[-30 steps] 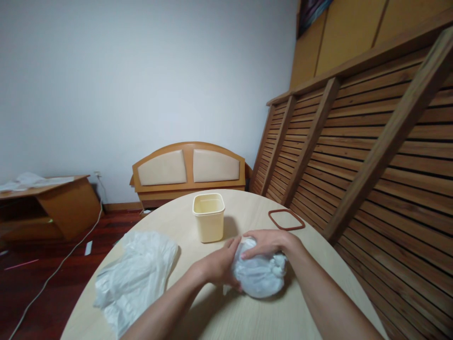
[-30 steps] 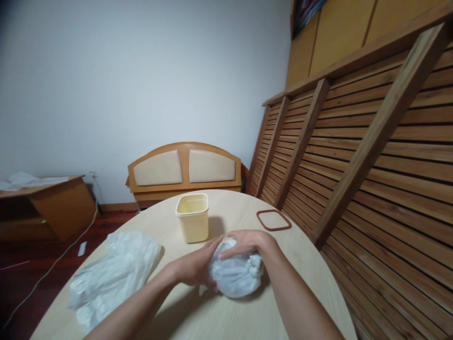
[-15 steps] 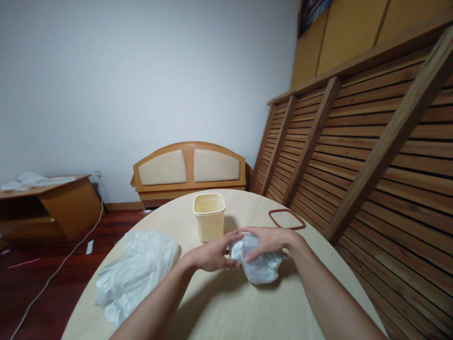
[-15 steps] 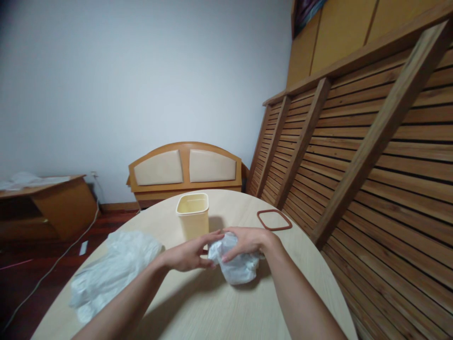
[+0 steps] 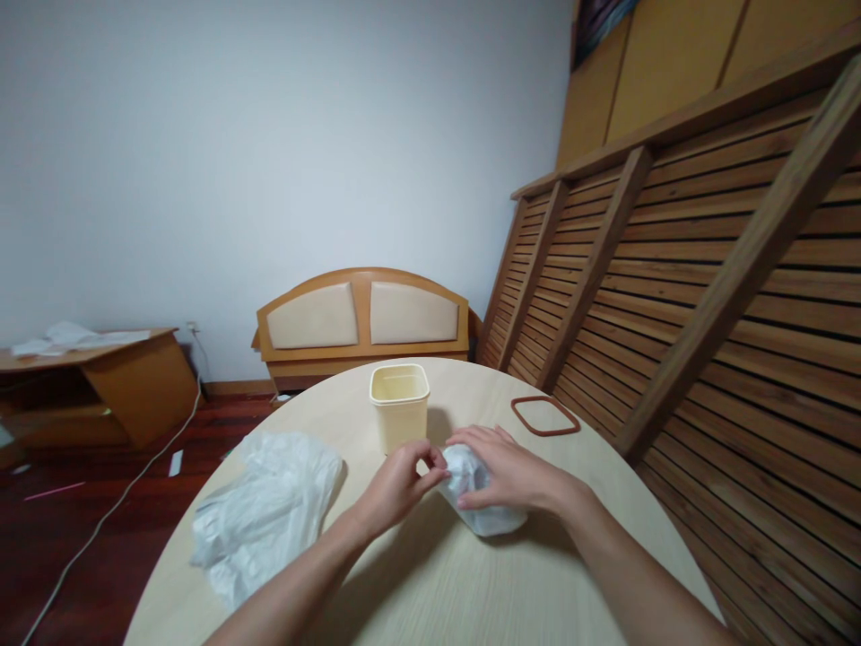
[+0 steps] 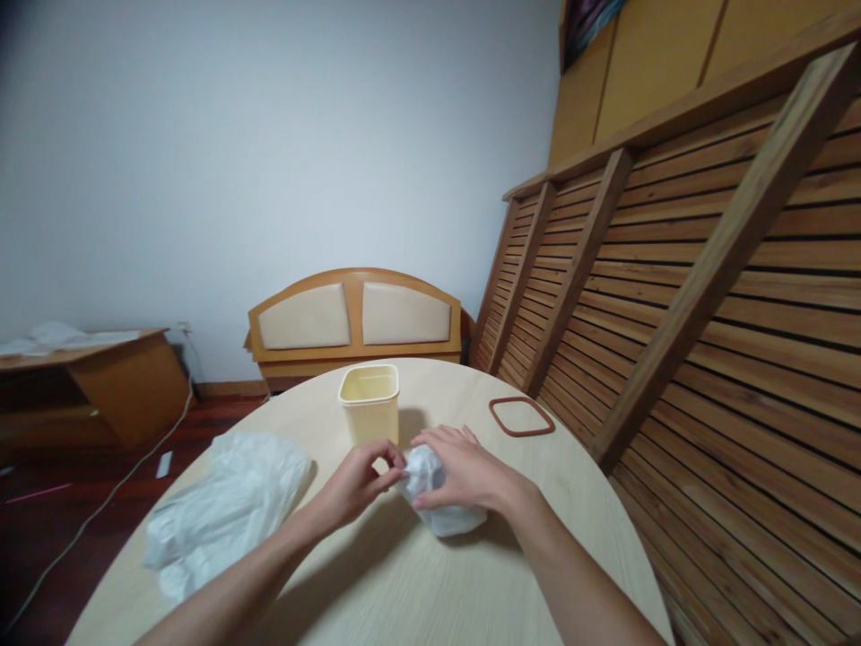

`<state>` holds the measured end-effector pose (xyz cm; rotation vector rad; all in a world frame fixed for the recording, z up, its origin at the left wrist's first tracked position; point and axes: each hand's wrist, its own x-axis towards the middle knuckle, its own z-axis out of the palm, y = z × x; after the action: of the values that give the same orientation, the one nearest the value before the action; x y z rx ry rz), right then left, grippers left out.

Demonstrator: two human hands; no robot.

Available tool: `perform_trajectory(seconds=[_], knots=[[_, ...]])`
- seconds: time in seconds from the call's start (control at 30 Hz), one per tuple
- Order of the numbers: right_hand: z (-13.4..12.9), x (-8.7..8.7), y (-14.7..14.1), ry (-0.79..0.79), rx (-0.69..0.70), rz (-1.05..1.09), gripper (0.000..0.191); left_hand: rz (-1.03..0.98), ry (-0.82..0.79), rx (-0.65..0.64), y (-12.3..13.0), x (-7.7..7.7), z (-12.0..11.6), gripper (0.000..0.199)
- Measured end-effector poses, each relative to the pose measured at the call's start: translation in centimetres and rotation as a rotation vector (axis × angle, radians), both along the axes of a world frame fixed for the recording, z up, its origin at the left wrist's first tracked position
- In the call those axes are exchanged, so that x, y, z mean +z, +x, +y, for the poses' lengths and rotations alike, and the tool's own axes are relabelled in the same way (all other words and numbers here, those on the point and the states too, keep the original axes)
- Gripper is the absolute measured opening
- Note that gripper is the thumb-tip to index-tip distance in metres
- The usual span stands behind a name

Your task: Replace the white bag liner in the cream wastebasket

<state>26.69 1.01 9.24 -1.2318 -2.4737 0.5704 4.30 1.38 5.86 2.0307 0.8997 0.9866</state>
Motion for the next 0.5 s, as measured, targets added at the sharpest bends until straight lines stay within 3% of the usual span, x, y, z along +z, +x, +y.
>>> perform_trajectory(seconds=[0.13, 0.2, 0.27, 0.37, 0.5], knots=[[-2.2, -1.1, -1.5, 0.181, 0.012, 0.056, 0.048, -0.043, -0.091, 0.025, -0.5, -1.0, -1.3, 0.024], [-2.8, -1.8, -1.9, 0.275, -0.002, 0.057, 0.025, -0.057, -0.091, 0.053, -0.7, -1.4, -1.8, 0.026], [-3.0, -2.5, -2.0, 0.358, -0.01, 0.039, 0.014, -0.064, -0.066, 0.105, -0.9, -1.8, -2.1, 0.026], [-3.1, -3.2, -1.5, 0.411, -0.028, 0.024, 0.02, -0.052, -0.022, 0.158, -1.1, -2.8, -2.1, 0.022], [-3.2, -3.4, -0.8, 0.367, 0.0, 0.021, 0.027, 0.049, 0.109, 0.135, -1.2, -4.3, -2.2, 0.019]])
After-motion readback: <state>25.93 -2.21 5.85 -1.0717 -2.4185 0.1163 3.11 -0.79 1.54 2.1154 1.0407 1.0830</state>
